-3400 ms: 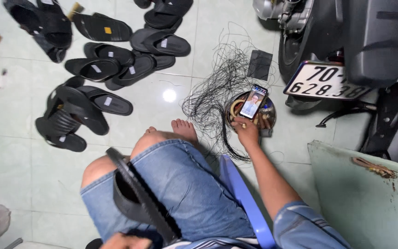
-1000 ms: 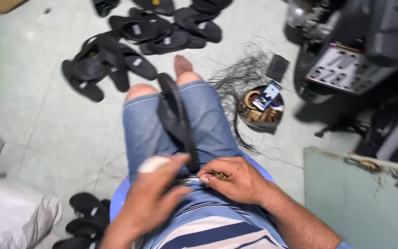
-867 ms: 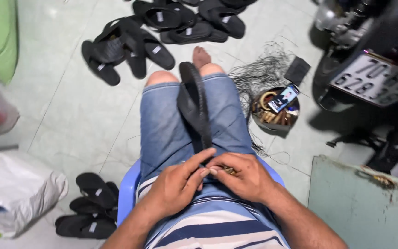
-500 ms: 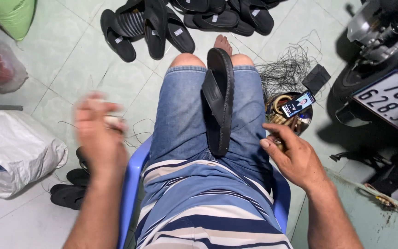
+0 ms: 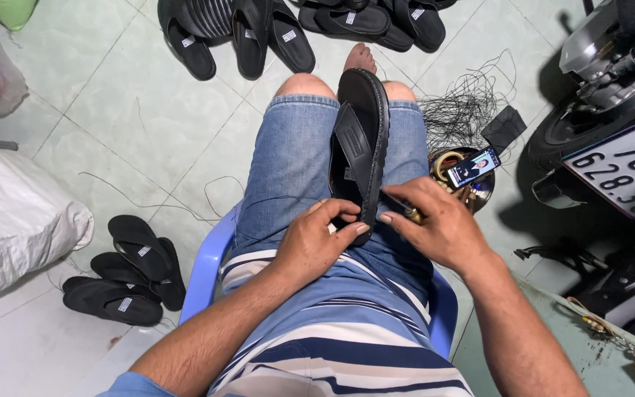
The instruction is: The person sits on a blue plastic chair and sews a black slipper using a needle and thread. They hold the slipper on their lap and repeatedly push the needle through the sole and strap while pulling the thread tight. Several other black slippers are scattered on the tiled floor nearby.
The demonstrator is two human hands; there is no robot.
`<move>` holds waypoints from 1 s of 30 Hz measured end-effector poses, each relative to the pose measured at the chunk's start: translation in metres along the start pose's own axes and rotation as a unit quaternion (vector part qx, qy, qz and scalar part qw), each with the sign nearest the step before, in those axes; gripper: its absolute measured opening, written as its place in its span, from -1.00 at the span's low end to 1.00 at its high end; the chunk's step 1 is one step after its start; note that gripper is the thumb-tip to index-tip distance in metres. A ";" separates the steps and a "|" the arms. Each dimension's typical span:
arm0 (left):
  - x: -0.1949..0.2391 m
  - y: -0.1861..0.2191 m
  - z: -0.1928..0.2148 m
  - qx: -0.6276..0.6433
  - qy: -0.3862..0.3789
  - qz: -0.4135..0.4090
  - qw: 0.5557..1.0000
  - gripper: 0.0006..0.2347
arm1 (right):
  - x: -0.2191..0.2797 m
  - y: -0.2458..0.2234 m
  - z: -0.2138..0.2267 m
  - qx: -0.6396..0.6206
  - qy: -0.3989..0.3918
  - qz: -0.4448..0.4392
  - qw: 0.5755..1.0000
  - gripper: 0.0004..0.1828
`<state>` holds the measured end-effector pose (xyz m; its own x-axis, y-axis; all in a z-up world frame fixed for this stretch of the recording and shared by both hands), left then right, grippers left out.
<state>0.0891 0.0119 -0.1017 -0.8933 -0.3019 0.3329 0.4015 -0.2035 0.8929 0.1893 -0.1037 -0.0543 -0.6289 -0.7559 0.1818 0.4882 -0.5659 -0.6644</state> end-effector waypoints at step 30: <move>0.003 0.017 -0.004 -0.005 0.039 -0.075 0.996 -0.88 | 0.006 -0.018 0.007 0.061 -0.043 0.032 0.997 -0.78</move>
<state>0.0942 0.0043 -0.0870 -0.9252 -0.3390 0.1708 0.2668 -0.2606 0.9278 0.1811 -0.1001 -0.0364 -0.5424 -0.8140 0.2080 0.5983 -0.5481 -0.5845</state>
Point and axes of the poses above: each hand's wrist, its own x-axis away from the middle knuckle, its own z-axis out of the back of the hand, y = z × x, the point moved 10 cm from there along -x, towards the middle knuckle
